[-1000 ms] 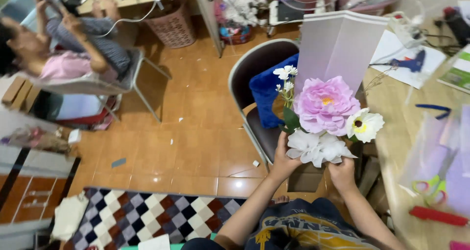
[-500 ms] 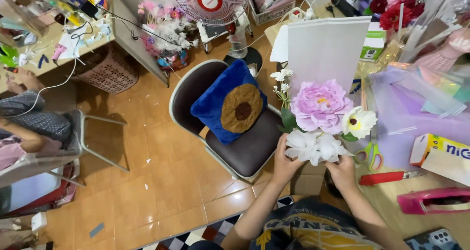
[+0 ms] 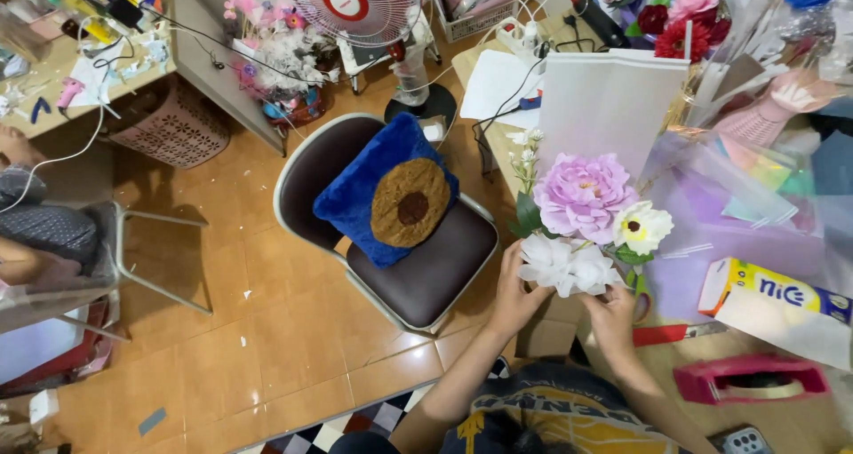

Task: The person wraps a bouquet of artificial flowers in a sheet of translucent purple paper. They fold the paper around the stems and secure it with tape, then adjust the arrangement and the wrapping.

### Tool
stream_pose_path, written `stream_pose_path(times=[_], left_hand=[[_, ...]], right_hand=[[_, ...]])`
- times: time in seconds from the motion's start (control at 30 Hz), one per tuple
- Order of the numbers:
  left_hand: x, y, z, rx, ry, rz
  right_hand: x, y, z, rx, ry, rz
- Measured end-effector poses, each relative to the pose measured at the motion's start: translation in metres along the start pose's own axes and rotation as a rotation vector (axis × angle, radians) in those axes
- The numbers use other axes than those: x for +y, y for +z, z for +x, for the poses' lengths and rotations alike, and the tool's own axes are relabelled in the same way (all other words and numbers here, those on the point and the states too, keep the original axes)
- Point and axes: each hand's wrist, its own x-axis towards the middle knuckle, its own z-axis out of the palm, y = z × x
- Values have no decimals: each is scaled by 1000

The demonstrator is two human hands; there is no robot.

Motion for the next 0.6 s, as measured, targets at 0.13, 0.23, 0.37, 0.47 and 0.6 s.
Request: stream_pose_path(times=[0.13, 0.23, 0.37, 0.47, 0.6], left_hand=[[7, 31, 20, -40, -17, -10], [0, 64, 35, -156, -48, 37], [26, 107, 48, -259, -106, -44], [25, 135, 53, -327, -155, -95], [24, 142, 64, -373, -190, -55]], right_hand=[[15, -35, 17, 92, 22, -47], [33, -69, 26, 172, -66, -44], [11, -93, 28, 249, -250, -75], [-24, -92, 21, 334, -420, -247], [-43, -85, 19, 528, -482, -494]])
